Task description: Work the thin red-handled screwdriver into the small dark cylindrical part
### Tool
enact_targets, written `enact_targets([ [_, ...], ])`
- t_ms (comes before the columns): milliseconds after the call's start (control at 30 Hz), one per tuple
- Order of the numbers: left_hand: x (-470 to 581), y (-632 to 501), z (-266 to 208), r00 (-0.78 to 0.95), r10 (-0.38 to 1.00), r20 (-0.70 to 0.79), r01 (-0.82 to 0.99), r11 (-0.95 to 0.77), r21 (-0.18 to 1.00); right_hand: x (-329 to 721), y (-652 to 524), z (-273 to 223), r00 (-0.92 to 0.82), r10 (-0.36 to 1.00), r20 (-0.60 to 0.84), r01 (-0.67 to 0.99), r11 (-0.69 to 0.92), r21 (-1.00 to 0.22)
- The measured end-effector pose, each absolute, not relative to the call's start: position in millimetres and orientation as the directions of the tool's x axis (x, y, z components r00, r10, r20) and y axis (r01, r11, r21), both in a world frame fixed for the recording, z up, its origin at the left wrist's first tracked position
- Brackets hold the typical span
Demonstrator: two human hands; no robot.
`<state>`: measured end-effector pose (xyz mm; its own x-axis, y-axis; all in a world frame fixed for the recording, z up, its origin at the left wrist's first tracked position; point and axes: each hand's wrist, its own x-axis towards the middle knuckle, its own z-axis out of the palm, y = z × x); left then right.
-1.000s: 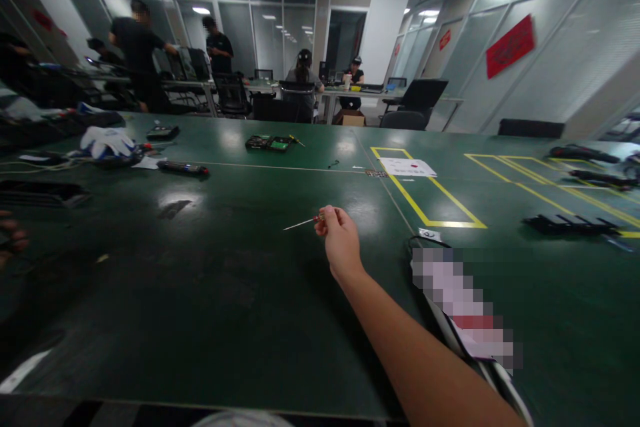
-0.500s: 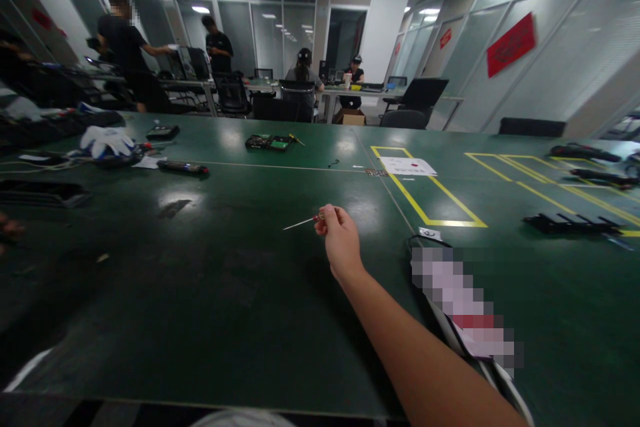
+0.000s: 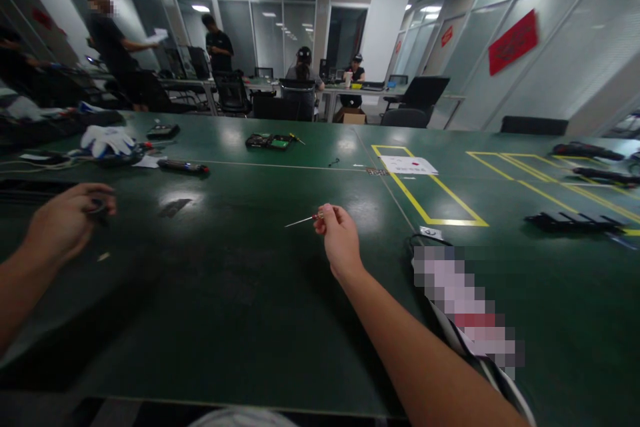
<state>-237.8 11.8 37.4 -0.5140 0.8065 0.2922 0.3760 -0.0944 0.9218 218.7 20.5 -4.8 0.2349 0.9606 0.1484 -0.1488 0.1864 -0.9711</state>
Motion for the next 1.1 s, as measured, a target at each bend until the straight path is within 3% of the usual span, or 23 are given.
enact_targets([
  [133, -171.6, 25.0, 42.2, -0.348, 0.917, 0.193, 0.15, -0.149, 0.977, 218.8, 19.1, -4.0, 0.231, 0.96, 0.158, -0.109, 0.187, -0.976],
  [400, -52.3, 29.3, 36.8, 0.035, 0.982, 0.184, 0.44, -0.181, 0.88, 219.3, 16.8, -0.3, 0.241, 0.944, 0.223, -0.053, 0.243, -0.969],
  [567, -4.0, 28.6, 17.2, 0.217, 0.96, 0.178, 0.241, -0.229, 0.943, 218.5, 10.5, 8.5, 0.267, 0.919, 0.291, 0.027, 0.295, -0.955],
  [700, 10.4, 25.2, -6.6, 0.263, 0.935, 0.239, 0.133, -0.281, 0.951, 217.0, 6.4, 12.9, 0.296, 0.906, 0.301, -0.01, 0.318, -0.948],
  [900, 6.1, 21.9, -29.7, 0.282, 0.919, 0.274, 0.298, -0.356, 0.886, 214.5, 4.5, 14.0, 0.299, 0.905, 0.303, -0.11, 0.348, -0.931],
  [1100, 5.1, 23.6, -29.5, 0.283, 0.925, 0.255, 0.222, -0.321, 0.921, 213.3, 5.2, 7.6, 0.214, 0.918, 0.333, -0.039, 0.348, -0.937],
])
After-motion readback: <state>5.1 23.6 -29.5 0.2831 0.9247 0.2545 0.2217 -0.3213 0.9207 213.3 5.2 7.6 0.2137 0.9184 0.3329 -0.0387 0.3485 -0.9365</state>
